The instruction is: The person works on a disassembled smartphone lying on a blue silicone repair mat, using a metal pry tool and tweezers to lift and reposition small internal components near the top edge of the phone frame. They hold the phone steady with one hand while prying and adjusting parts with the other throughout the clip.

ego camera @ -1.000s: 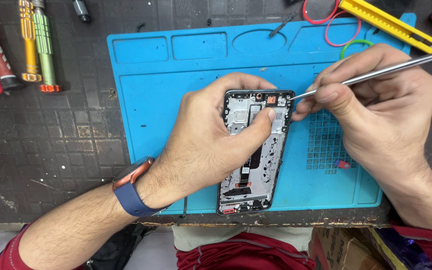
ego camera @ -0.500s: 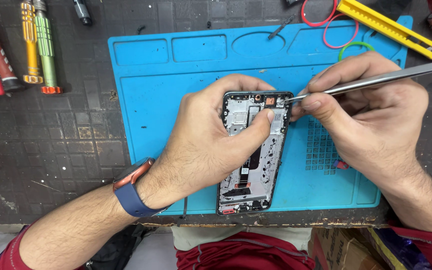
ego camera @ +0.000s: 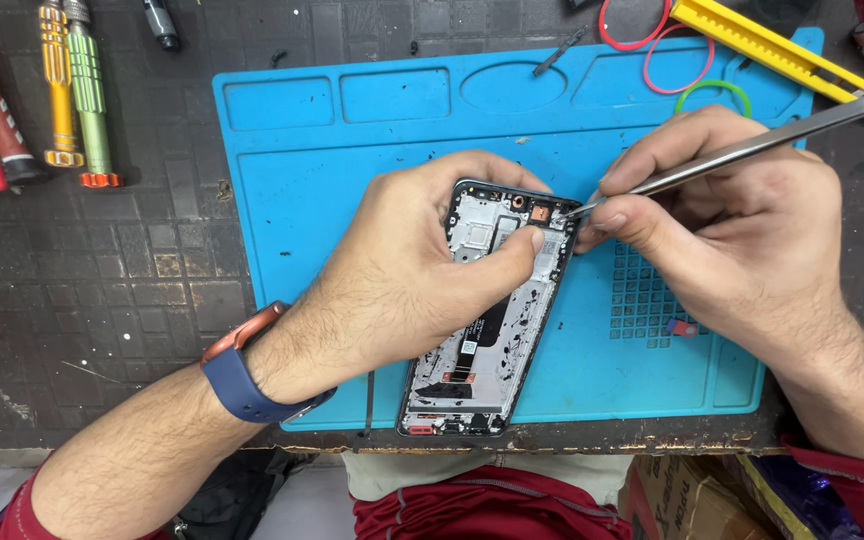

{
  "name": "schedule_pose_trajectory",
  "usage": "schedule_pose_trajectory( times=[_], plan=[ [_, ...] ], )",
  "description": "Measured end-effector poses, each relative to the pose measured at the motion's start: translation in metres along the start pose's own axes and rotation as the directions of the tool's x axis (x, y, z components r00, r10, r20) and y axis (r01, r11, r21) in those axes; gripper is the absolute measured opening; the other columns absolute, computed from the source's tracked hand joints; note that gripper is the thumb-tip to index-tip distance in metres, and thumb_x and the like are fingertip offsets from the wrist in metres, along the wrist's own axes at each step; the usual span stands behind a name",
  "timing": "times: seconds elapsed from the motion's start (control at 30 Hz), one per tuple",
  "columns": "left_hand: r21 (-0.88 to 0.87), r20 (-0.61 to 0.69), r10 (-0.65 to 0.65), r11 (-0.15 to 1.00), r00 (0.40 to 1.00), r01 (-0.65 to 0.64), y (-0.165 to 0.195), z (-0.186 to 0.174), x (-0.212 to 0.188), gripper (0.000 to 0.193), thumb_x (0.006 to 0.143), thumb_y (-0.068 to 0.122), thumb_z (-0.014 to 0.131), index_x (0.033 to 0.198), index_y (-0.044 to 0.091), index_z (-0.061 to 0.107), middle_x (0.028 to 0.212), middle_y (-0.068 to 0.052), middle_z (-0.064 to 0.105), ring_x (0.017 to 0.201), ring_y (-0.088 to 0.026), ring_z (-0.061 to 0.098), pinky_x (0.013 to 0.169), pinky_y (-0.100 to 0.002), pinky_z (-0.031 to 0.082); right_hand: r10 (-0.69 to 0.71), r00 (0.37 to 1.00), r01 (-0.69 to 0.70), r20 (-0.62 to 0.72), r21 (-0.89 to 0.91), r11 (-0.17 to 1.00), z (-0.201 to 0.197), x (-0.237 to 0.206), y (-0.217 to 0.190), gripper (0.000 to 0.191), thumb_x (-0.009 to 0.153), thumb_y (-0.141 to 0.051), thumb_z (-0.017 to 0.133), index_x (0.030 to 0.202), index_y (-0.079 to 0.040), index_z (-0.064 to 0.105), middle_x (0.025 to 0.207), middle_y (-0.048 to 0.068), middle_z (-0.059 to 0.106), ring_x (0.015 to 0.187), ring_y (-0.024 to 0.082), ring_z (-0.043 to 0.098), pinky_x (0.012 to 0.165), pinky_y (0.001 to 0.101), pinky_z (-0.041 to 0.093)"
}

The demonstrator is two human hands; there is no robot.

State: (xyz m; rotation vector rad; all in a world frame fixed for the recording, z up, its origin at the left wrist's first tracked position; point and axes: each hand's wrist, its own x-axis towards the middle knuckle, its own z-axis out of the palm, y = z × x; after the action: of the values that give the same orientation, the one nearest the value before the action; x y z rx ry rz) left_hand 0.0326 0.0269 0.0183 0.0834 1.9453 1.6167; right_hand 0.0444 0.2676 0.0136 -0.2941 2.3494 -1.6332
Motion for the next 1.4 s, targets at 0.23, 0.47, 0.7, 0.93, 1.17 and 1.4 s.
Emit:
schedule_pose_trajectory(
  times=[0.23, 0.47, 0.7, 0.93, 1.17, 1.4],
  plan=[
    [0.019, 0.007, -0.003, 1.000, 1.000, 0.003, 0.002, 0.000, 0.001, 0.030, 0.091, 0.019, 0.071, 0.117, 0.004, 0.070, 0.076, 0.002, 0.074, 0.062, 0.002, 0.062, 0.049, -0.019, 0.053, 0.045, 0.999, -0.043, 0.021, -0.065, 0.997, -0.004, 0.002, -0.002, 0.016, 0.099, -0.004, 0.072, 0.106, 0.005, 0.061, 0.092, 0.012, 0.075, 0.089, 0.017, 0.078, 0.077, 0.0266, 0.066],
    [0.052, 0.025, -0.035, 0.998, 0.999, 0.034, 0.004, -0.001, 0.000, 0.030, 0.093, 0.020, 0.072, 0.120, 0.006, 0.070, 0.068, 0.000, 0.070, 0.055, 0.000, 0.059, 0.045, -0.021, 0.048, -0.009, 1.000, 0.010, 0.025, -0.059, 0.998, -0.002, 0.002, -0.001, 0.016, 0.100, -0.004, 0.071, 0.107, 0.005, 0.060, 0.093, 0.012, 0.075, 0.088, 0.017, 0.078, 0.076, 0.0262, 0.065],
    [0.034, 0.003, 0.074, 0.997, 0.997, -0.074, 0.002, 0.001, 0.000, 0.028, 0.094, 0.018, 0.072, 0.117, 0.003, 0.070, 0.079, 0.001, 0.073, 0.067, 0.002, 0.062, 0.054, -0.020, 0.053, 0.044, 0.999, -0.046, 0.022, 0.103, 0.994, -0.002, 0.002, 0.005, 0.014, 0.102, -0.004, 0.069, 0.106, 0.006, 0.058, 0.095, 0.014, 0.072, 0.089, 0.019, 0.077, 0.081, 0.0307, 0.067],
    [0.078, -0.007, -0.037, 0.996, 0.999, 0.038, 0.003, 0.001, 0.000, 0.030, 0.089, 0.018, 0.072, 0.116, 0.006, 0.071, 0.076, 0.000, 0.075, 0.061, -0.002, 0.062, 0.048, -0.023, 0.051, 0.078, 0.997, -0.081, 0.022, 0.142, 0.987, -0.002, 0.002, 0.004, 0.014, 0.103, -0.004, 0.068, 0.107, 0.005, 0.059, 0.096, 0.014, 0.072, 0.090, 0.019, 0.077, 0.082, 0.0315, 0.067],
    [0.015, 0.013, 0.074, 0.997, 0.997, -0.074, 0.001, -0.001, -0.001, 0.028, 0.091, 0.018, 0.072, 0.115, 0.003, 0.071, 0.085, 0.001, 0.077, 0.075, 0.000, 0.068, 0.063, -0.021, 0.059, 0.026, 0.999, -0.026, 0.030, -0.011, 1.000, -0.003, 0.002, -0.002, 0.022, 0.095, -0.009, 0.072, 0.108, 0.003, 0.058, 0.092, 0.008, 0.071, 0.088, 0.014, 0.076, 0.075, 0.0262, 0.064],
    [0.005, 0.113, 0.052, 0.999, 0.992, -0.053, 0.002, -0.008, 0.001, 0.026, 0.090, 0.018, 0.073, 0.113, 0.006, 0.073, 0.085, 0.003, 0.075, 0.074, 0.001, 0.065, 0.063, -0.020, 0.058, -0.249, 0.962, 0.271, 0.113, -0.264, 0.926, -0.011, 0.005, 0.000, 0.028, 0.084, -0.011, 0.084, 0.100, 0.001, 0.064, 0.092, 0.010, 0.073, 0.081, 0.015, 0.072, 0.068, 0.0264, 0.057]
  ],
)
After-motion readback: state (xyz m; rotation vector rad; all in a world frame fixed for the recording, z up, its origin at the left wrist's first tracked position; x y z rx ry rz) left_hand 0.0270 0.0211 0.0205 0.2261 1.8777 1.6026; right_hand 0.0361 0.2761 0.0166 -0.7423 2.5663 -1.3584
